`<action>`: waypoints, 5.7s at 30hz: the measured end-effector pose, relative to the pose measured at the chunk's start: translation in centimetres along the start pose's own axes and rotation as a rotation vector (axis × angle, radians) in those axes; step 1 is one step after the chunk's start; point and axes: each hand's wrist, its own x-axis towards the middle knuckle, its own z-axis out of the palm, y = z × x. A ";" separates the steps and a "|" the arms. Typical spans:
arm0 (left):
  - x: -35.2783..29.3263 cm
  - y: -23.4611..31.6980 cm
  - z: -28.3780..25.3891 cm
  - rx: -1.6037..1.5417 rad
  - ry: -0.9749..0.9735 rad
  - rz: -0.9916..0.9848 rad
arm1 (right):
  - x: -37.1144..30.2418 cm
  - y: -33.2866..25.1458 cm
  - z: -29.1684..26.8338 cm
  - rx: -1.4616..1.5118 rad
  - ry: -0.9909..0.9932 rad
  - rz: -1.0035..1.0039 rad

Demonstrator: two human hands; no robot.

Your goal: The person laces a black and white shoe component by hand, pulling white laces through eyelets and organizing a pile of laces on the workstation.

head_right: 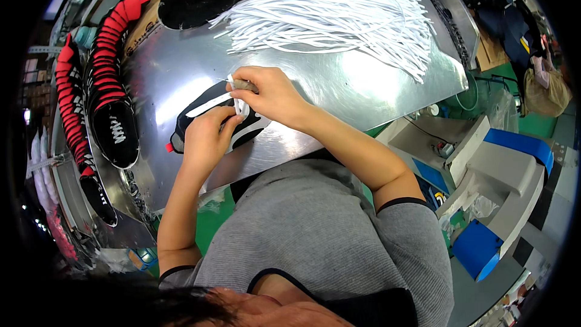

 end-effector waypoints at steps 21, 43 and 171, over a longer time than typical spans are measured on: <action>1.7 -0.9 0.9 -0.361 -0.156 -0.275 | -4.7 2.5 -0.4 -0.270 -0.081 0.060; -1.9 -1.2 0.8 -0.244 0.133 0.370 | -2.3 2.1 -4.1 0.269 0.101 0.149; 2.3 -0.8 1.4 -1.145 -0.152 -0.487 | -3.1 -1.5 -3.6 -0.297 0.232 -0.030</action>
